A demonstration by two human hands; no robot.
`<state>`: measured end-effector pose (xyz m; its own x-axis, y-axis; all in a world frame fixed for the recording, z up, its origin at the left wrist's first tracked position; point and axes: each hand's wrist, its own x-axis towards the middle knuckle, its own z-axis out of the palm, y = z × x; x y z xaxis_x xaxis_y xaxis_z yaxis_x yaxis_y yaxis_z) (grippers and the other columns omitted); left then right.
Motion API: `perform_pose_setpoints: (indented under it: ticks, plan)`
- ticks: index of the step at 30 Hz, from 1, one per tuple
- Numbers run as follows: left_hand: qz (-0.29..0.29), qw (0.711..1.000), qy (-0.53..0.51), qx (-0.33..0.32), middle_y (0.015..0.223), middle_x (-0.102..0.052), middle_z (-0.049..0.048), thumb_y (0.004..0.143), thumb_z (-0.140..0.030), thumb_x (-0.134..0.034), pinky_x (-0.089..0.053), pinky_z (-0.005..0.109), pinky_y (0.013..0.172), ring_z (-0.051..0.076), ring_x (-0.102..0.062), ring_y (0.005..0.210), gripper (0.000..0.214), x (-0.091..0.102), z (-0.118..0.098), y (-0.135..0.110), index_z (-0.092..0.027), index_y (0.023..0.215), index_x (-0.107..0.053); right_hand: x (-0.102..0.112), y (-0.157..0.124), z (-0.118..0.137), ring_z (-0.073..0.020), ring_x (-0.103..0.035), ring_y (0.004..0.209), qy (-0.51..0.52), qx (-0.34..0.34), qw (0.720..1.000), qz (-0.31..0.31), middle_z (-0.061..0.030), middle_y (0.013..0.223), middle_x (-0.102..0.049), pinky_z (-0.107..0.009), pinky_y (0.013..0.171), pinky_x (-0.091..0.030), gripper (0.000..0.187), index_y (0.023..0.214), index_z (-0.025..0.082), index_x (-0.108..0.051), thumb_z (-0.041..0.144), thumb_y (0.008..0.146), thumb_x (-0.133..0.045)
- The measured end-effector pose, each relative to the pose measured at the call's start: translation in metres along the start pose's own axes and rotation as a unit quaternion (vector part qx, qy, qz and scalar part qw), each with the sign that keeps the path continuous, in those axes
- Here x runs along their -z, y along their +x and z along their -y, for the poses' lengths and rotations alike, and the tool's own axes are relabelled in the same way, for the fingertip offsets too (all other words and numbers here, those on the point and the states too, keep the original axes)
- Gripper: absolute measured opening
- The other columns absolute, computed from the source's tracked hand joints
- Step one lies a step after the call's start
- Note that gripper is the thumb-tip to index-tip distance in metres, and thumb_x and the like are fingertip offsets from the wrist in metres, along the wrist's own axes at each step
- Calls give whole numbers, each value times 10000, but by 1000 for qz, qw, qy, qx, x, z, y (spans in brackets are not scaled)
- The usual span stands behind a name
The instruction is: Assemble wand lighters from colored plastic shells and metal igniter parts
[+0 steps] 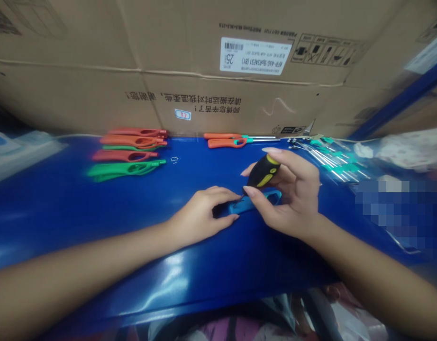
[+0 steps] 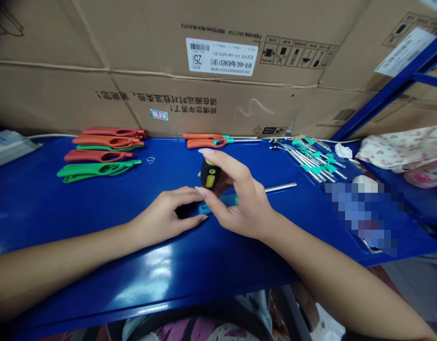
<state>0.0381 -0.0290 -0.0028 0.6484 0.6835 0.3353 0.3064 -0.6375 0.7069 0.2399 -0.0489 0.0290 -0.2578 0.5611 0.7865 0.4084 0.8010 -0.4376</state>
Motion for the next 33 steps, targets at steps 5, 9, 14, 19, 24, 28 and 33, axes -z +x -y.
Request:
perform_pose_setpoints:
  ticks: [5, 9, 14, 19, 24, 28, 33]
  plan:
    - [-6, 1000, 10, -4, 1165, -739, 64, 853, -232, -732, -553, 373, 973, 222, -688, 1070, 332, -1, 1, -1, -196, 1181, -700, 0, 0, -3, -210, -710, 924, -5, -3, 1000, -2, -80, 1397, -521, -353, 658, -681, 686, 1464, 370, -343, 218, 892, -688]
    - [-6, 1000, 11, -5, 1167, -737, 59, 863, -230, -724, -551, 357, 976, 211, -691, 1063, 317, -1, 1, -1, -194, 1177, -703, 4, 3, -4, -193, -708, 897, -1, 5, 1000, -9, -61, 1429, -509, -323, 625, -669, 706, 1453, 394, -372, 235, 865, -729]
    - [-5, 1000, 6, 1, 1170, -739, 75, 857, -254, -735, -550, 380, 991, 226, -686, 1088, 325, -1, 1, -1, -176, 1170, -704, 11, 8, -2, -243, -702, 1011, 43, -40, 997, 55, -89, 1390, -555, -362, 644, -667, 625, 1490, 346, -353, 239, 938, -625]
    - [-11, 1000, 13, -4, 1155, -743, 70, 859, -244, -731, -556, 377, 982, 219, -696, 1062, 323, -1, 1, -1, -185, 1175, -702, 11, 8, -7, -206, -704, 857, -13, 31, 999, -21, -61, 1308, -612, -331, 564, -644, 650, 1412, 376, -454, 252, 850, -755]
    - [-12, 1000, 6, -10, 1152, -742, 63, 865, -245, -724, -561, 380, 968, 219, -698, 1052, 320, -1, 1, -1, -205, 1182, -697, 14, 10, -3, -209, -699, 838, 5, 5, 1000, 10, -67, 1258, -631, -337, 540, -638, 606, 1391, 375, -460, 277, 864, -742]
    - [-11, 1000, 9, -6, 1146, -747, 72, 854, -240, -734, -558, 374, 974, 223, -697, 1064, 305, -1, 1, -1, -183, 1152, -708, 15, 13, 0, -204, -703, 923, 59, -69, 994, 60, -76, 1324, -593, -285, 498, -622, 510, 1418, 350, -413, 276, 955, -611]
    - [-13, 1000, 9, -11, 1150, -744, 68, 858, -229, -729, -554, 368, 976, 213, -691, 1066, 328, -1, 1, -1, -180, 1181, -697, 14, 11, -7, -165, -664, 693, -21, -4, 1000, -9, -46, 1152, -657, -291, 436, -569, 519, 1297, 348, -543, 281, 836, -772]
